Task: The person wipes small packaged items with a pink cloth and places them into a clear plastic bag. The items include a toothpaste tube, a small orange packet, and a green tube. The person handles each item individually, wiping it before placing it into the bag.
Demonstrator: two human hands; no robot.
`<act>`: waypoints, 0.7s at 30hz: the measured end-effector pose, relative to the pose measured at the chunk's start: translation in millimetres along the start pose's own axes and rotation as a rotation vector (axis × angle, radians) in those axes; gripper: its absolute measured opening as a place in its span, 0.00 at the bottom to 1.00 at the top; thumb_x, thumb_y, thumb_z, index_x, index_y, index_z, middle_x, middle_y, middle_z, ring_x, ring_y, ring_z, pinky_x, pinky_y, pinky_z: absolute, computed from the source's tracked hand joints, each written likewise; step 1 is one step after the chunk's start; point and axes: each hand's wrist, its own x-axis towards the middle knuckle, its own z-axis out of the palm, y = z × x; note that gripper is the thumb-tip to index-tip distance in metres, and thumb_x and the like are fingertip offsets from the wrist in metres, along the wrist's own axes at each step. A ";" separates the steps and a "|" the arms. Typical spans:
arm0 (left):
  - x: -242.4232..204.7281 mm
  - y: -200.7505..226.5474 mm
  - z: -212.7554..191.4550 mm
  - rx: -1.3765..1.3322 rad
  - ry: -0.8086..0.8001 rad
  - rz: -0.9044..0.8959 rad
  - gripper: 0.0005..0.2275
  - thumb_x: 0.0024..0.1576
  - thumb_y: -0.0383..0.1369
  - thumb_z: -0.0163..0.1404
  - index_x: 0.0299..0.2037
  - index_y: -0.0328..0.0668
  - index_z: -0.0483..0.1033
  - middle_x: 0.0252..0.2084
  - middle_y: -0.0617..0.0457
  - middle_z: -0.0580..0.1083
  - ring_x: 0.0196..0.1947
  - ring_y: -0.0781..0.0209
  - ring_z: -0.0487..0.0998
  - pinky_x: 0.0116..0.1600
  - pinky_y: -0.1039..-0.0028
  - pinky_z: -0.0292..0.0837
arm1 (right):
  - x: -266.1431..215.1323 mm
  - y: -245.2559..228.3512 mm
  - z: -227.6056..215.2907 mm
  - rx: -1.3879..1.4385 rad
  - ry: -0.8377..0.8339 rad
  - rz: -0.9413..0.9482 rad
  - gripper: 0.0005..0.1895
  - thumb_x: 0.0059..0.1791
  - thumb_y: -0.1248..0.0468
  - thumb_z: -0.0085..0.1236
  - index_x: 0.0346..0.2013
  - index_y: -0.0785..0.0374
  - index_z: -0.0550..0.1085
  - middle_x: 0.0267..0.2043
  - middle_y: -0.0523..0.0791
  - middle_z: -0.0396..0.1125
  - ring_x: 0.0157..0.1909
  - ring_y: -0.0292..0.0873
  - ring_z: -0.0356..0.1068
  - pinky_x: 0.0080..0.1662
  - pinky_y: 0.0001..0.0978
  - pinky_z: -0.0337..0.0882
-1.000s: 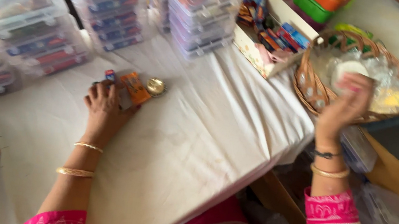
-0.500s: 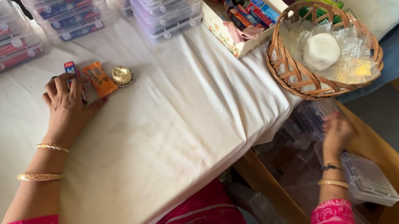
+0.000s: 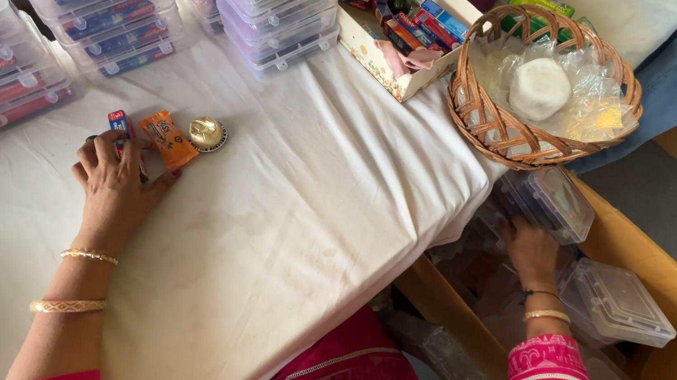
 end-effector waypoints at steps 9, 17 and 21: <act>-0.8 -0.5 1.4 0.034 0.000 0.019 0.26 0.52 0.49 0.63 0.57 0.47 0.75 0.64 0.42 0.63 0.64 0.38 0.58 0.66 0.47 0.54 | -33.2 50.6 20.1 -0.062 0.059 0.161 0.23 0.55 0.48 0.54 0.27 0.62 0.80 0.32 0.53 0.73 0.36 0.57 0.75 0.43 0.49 0.74; -1.4 1.8 1.3 0.026 0.035 0.042 0.24 0.52 0.49 0.62 0.55 0.47 0.76 0.64 0.42 0.63 0.64 0.38 0.59 0.66 0.47 0.54 | -42.7 54.1 8.9 -0.084 0.061 0.328 0.28 0.57 0.43 0.51 0.29 0.62 0.81 0.30 0.56 0.73 0.34 0.61 0.74 0.41 0.53 0.73; 0.7 2.5 1.0 0.061 0.033 0.030 0.25 0.52 0.49 0.62 0.55 0.46 0.76 0.63 0.42 0.64 0.63 0.37 0.60 0.64 0.46 0.55 | -64.9 87.2 25.1 -0.236 -0.028 0.363 0.32 0.61 0.40 0.44 0.31 0.61 0.82 0.27 0.56 0.73 0.34 0.59 0.76 0.41 0.52 0.75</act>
